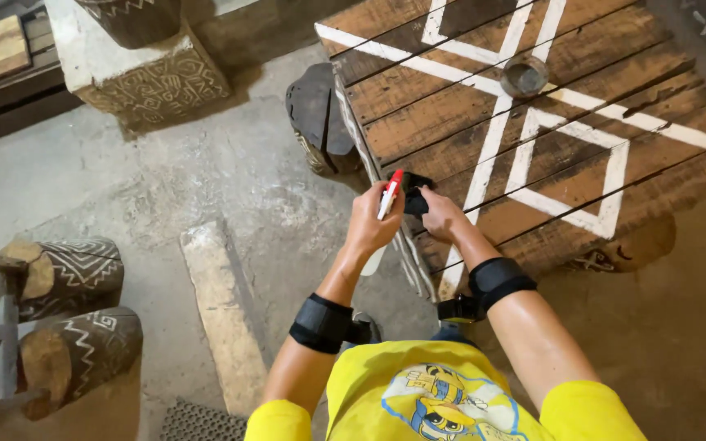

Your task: The person sprays a liquid onto a wooden table with white geometric patterns and wipes it with a cloth. They then move to a small wooden stool and repeat the spray-and-wipe process. Finally, they return to the table and continue wiping its surface.

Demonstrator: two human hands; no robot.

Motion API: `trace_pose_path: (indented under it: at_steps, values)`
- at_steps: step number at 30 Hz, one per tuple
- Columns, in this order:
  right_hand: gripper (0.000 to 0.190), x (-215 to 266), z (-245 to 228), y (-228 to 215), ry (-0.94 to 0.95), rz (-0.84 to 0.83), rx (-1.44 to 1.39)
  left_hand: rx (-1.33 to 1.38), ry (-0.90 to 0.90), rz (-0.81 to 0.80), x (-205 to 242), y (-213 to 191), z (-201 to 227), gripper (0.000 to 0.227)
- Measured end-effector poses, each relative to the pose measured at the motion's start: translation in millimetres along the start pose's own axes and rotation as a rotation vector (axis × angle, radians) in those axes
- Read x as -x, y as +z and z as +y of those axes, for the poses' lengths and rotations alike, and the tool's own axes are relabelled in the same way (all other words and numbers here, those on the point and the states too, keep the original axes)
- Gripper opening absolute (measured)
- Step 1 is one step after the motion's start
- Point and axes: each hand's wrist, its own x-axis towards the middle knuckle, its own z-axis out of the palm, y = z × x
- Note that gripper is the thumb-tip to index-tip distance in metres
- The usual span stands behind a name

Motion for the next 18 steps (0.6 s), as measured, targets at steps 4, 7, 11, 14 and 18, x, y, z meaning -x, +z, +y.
trace_pose_path:
  at_steps: [4, 7, 11, 14, 18]
  values:
    - [0.066, -12.5, 15.3, -40.5, 0.055, -0.04, 0.037, -0.044, -0.022, 0.035, -13.9, 23.9, 19.1, 0.022]
    - [0.064, -19.7, 34.0, -77.9, -0.058, 0.163, -0.039, -0.102, -0.024, 0.064, -29.5, 45.9, 37.8, 0.023]
    - [0.053, -25.5, 65.2, -118.3, -0.014, 0.285, -0.059, -0.197, -0.188, 0.057, -38.8, 77.1, 64.9, 0.025]
    - [0.059, -26.9, 91.7, -131.5, -0.027, 0.309, -0.043, -0.243, -0.196, 0.09, -42.7, 106.4, 49.8, 0.027]
    - [0.071, -51.9, 154.0, -104.6, -0.063, 0.265, 0.194, -0.264, -0.232, 0.077, -55.5, 138.5, 46.2, 0.035]
